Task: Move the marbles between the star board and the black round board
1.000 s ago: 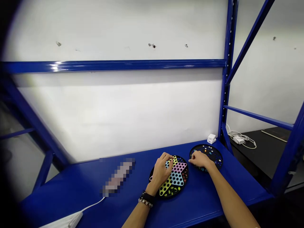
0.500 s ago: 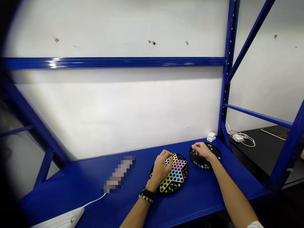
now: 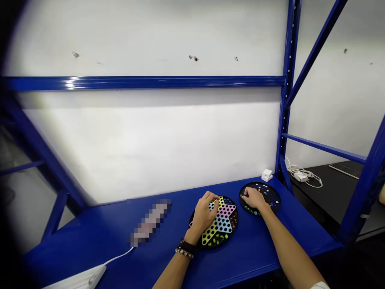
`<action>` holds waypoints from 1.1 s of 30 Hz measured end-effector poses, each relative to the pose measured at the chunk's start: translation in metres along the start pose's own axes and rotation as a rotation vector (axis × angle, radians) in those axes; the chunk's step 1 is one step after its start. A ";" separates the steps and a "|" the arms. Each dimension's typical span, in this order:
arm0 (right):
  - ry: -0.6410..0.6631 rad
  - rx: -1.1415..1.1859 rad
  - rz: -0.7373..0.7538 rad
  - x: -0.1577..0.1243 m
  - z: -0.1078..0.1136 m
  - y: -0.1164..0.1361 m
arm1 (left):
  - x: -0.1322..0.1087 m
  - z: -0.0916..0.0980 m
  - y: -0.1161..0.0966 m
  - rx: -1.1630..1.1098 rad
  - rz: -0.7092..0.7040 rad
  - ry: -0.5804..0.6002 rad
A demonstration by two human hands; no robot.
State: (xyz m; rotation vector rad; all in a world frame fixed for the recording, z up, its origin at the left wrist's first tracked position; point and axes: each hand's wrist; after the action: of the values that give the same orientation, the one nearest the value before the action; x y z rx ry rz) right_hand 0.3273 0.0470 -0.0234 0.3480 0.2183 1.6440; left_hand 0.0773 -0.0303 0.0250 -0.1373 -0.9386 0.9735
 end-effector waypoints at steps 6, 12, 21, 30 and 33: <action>-0.068 0.044 -0.068 0.002 0.002 0.002 | -0.001 0.001 0.000 -0.013 0.020 0.024; -0.120 -0.105 -0.096 0.011 -0.001 0.000 | -0.002 0.000 -0.001 -0.008 0.008 0.038; -0.007 -0.303 0.078 0.015 -0.011 0.006 | -0.002 0.000 -0.002 -0.010 0.004 0.044; -0.194 0.653 -0.161 0.024 0.007 -0.006 | -0.001 0.001 -0.004 -0.007 -0.013 0.036; -0.155 0.963 -0.158 0.021 0.020 -0.012 | -0.001 0.001 -0.005 -0.023 -0.008 0.058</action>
State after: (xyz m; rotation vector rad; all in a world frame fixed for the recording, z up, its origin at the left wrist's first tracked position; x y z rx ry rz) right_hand 0.3441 0.0673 -0.0068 1.1442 0.8988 1.2508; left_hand 0.0792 -0.0339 0.0273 -0.1798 -0.8967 0.9472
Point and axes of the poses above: each hand's wrist, its own x-axis towards the middle knuckle, its own z-axis out of the back of the hand, y = z × x, and after that the axes turned 9 degrees about -x, right-handed
